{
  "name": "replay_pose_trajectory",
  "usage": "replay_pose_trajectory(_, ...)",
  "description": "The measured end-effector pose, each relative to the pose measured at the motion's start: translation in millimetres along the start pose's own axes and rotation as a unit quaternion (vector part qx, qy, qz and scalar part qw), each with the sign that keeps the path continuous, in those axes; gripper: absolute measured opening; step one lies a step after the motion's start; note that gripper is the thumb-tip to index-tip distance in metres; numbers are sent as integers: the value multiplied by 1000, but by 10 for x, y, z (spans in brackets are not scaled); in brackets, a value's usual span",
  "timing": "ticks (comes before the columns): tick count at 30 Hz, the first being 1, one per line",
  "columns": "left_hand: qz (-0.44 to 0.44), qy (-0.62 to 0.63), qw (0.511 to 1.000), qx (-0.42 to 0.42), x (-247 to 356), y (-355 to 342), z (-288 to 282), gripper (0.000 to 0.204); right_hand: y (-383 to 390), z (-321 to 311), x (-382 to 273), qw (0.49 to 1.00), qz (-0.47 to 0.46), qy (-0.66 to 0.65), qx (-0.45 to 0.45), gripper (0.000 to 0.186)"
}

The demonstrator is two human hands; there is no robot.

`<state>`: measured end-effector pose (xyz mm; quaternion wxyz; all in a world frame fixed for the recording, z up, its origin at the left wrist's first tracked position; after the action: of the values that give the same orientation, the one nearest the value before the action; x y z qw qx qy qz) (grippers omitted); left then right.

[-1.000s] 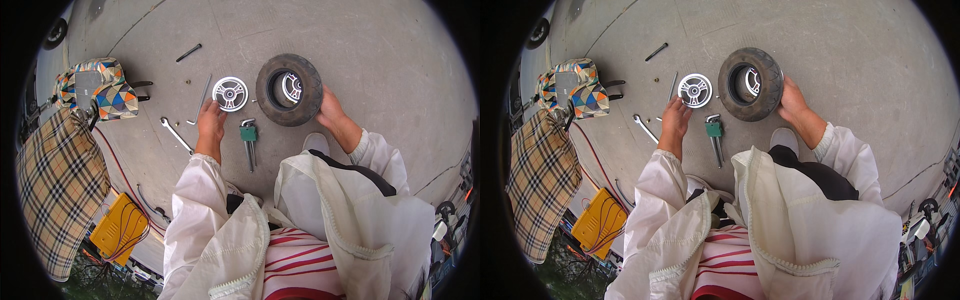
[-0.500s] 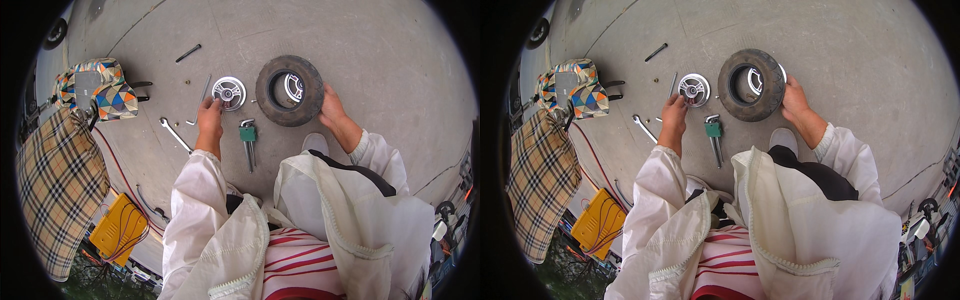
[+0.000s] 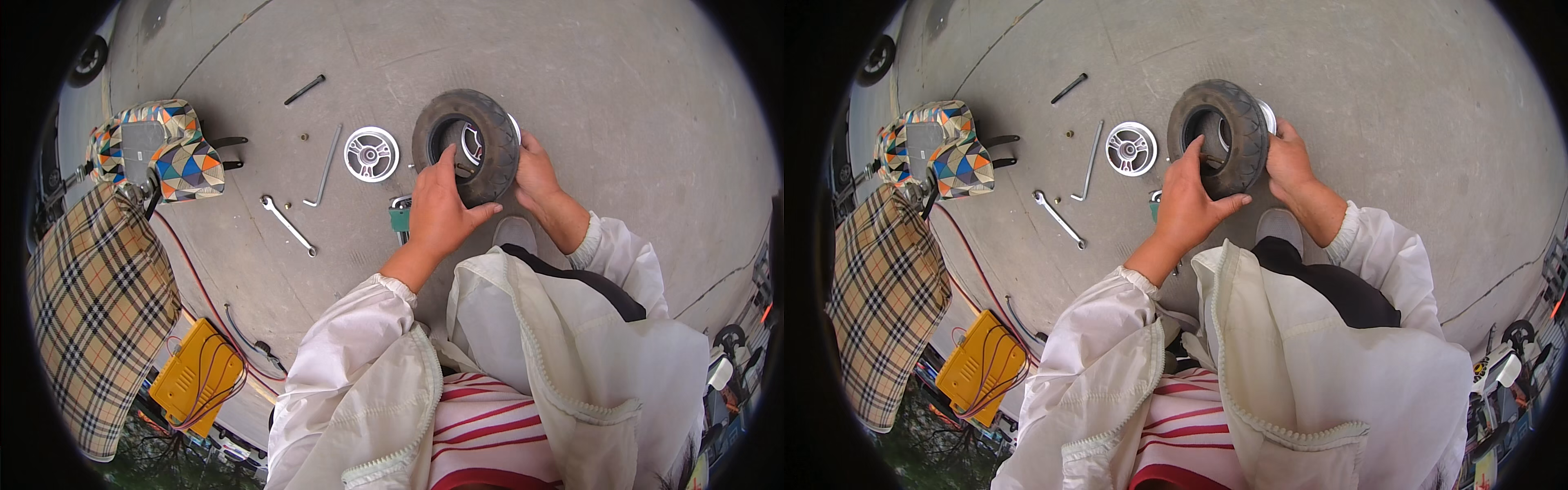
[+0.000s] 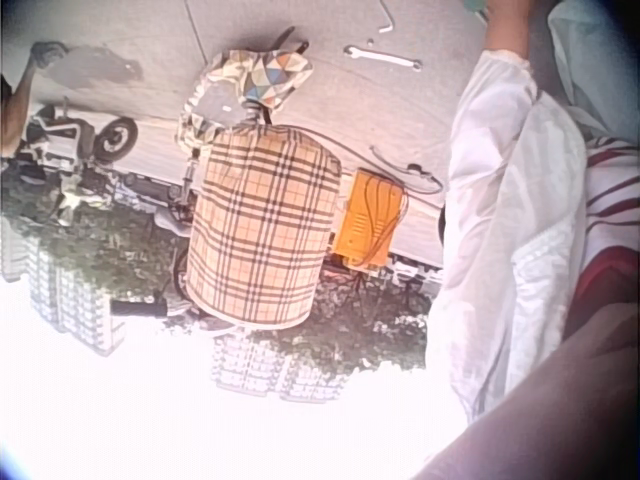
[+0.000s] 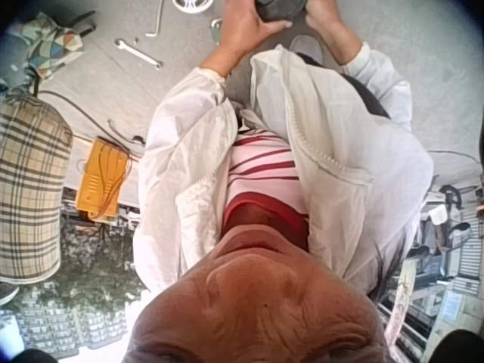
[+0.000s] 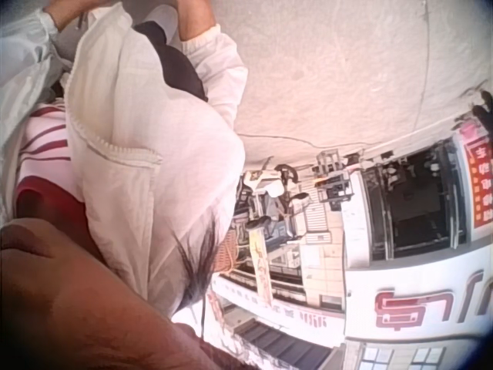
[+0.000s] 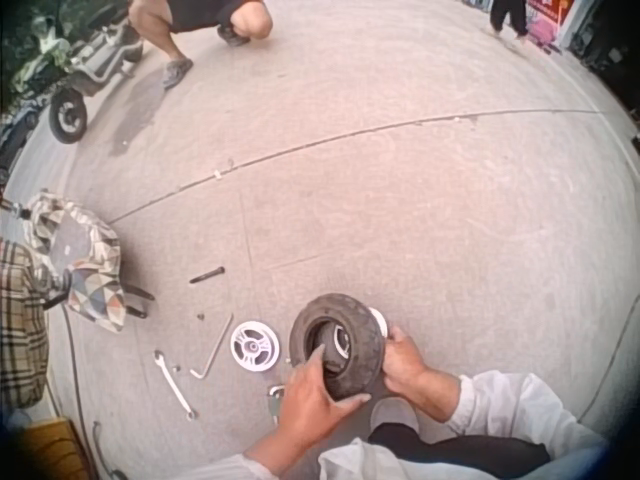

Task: The person removes a wheel from a scooter, separates the tire from the rim, and removes the inner tube. They then insert a new inner tube into the tire and inflate it using a hose connected to an air compressor.

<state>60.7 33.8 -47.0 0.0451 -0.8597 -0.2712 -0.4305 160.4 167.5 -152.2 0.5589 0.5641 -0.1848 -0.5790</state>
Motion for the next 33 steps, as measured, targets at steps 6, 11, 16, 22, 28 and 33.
replay_pose_trajectory(6, 38, -1, 999, -30, -45, 18, 152, 79, 16, 53, 11, 1000, 4, 9, -3, 33)
replay_pose_trajectory(11, 4, 65, 998, -3, -110, 36, -29, 67, -29, 72, -37, 999, -7, 29, -17, 28)
replay_pose_trajectory(16, -92, 279, 956, 11, -329, 126, -209, 63, -138, -57, -235, 998, -7, 53, -14, 25)
replay_pose_trajectory(22, -134, 380, 914, 46, -531, 132, -423, 61, -354, -332, -560, 998, -48, 37, -1, 27)
replay_pose_trajectory(28, -126, 399, 905, 79, -571, 82, -501, 60, -422, -458, -454, 991, -11, 135, 8, 30)
replay_pose_trajectory(33, -121, 374, 916, 81, -566, 70, -560, 60, -351, -435, -193, 987, 17, 157, -18, 30)
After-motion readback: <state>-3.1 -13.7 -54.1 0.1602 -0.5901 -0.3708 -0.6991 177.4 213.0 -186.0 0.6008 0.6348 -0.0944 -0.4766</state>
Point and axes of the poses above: each hand's wrist, its own y-axis away from the middle knuckle, its own z-axis out of the palm, x = y × z, the point moved 8 cm from there along -y, towards the middle knuckle, and after that the axes turned 13 degrees about z, right-handed, at the moved point
